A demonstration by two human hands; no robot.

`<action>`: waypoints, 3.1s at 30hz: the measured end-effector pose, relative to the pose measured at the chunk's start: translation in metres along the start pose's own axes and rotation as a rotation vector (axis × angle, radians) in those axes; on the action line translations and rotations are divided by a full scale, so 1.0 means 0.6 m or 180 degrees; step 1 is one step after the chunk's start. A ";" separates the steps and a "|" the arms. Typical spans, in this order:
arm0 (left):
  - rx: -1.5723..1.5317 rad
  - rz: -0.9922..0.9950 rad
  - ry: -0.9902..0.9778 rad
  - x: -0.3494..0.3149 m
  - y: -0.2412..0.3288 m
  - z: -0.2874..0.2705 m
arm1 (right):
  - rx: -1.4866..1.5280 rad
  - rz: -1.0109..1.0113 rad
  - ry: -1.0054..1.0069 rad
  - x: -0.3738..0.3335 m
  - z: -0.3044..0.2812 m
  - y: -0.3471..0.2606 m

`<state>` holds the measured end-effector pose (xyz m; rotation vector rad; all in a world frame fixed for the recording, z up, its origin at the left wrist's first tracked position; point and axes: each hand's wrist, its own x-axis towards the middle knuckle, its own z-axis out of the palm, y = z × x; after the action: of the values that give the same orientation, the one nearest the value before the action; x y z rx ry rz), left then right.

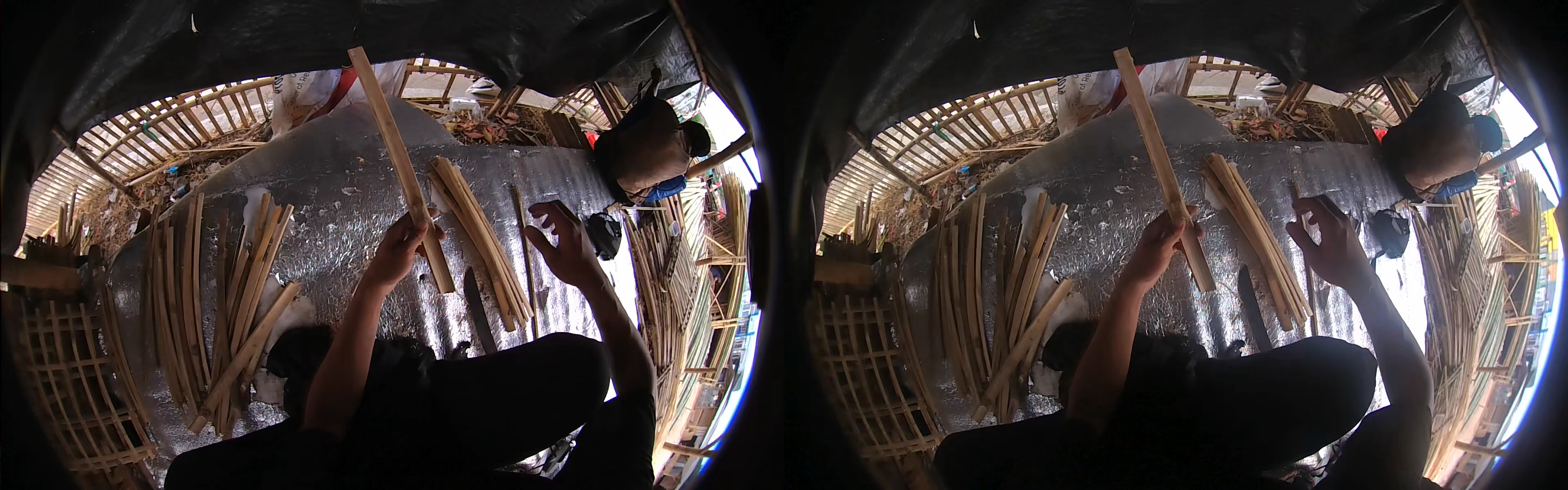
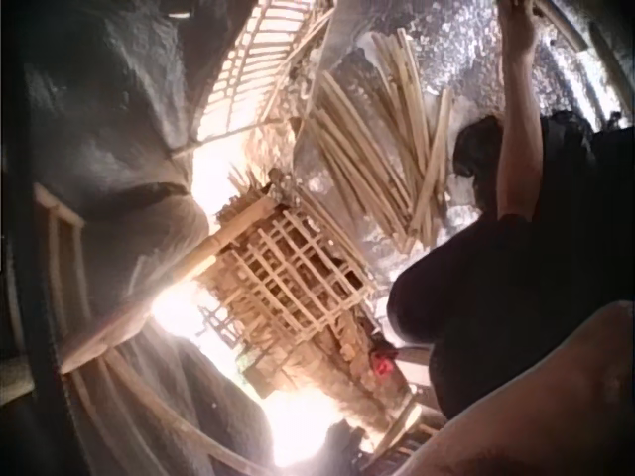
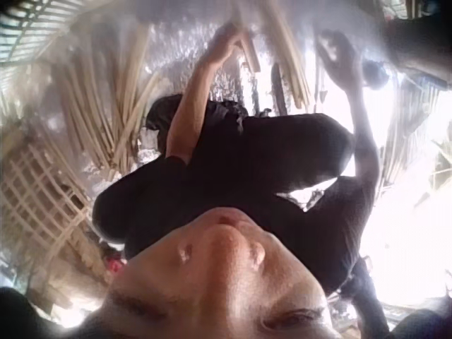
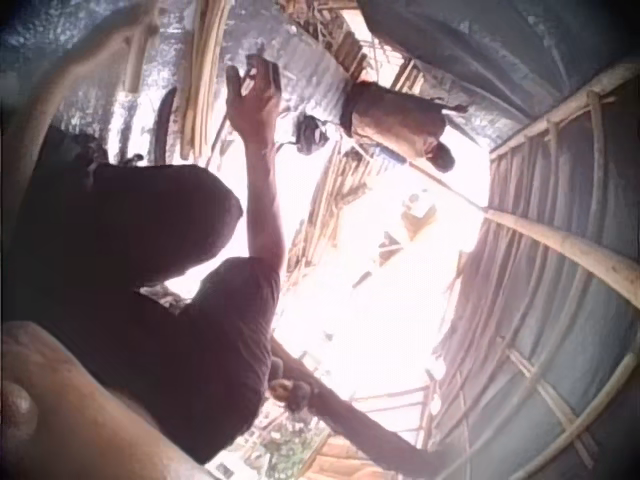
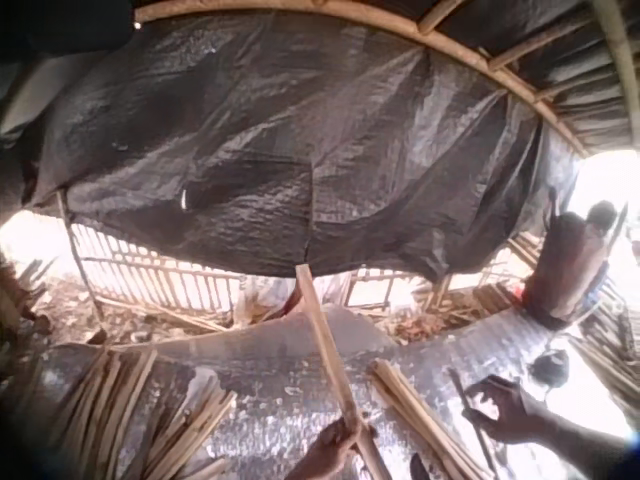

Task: The person sorts through thin bamboo slats on a reflective surface, picking them up, arranging them into bundles, and using a small knife to trim or scrape some of the slats.

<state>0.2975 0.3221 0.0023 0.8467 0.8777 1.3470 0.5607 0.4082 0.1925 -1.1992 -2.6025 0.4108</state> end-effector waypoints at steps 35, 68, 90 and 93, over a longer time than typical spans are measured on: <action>-0.0825 0.0904 0.1979 0.006 0.078 0.050 | 0.2576 0.0912 -0.0350 0.187 0.094 -0.043; 0.3023 -0.3604 0.5220 -1.159 -0.182 0.048 | 0.1481 0.0245 -0.2945 0.216 0.428 -0.256; 0.3692 -0.2894 0.5566 -1.081 -0.137 -0.080 | 0.4039 0.1468 -0.3121 0.047 0.642 -0.521; 0.4191 -0.1901 0.4879 -1.002 -0.075 -0.176 | 0.4122 0.1482 -0.3036 0.057 0.638 -0.564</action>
<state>0.2067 -0.2798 -0.0611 0.1630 3.0801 0.5099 0.1743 0.1663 -0.0405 -1.0966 -1.6107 2.6852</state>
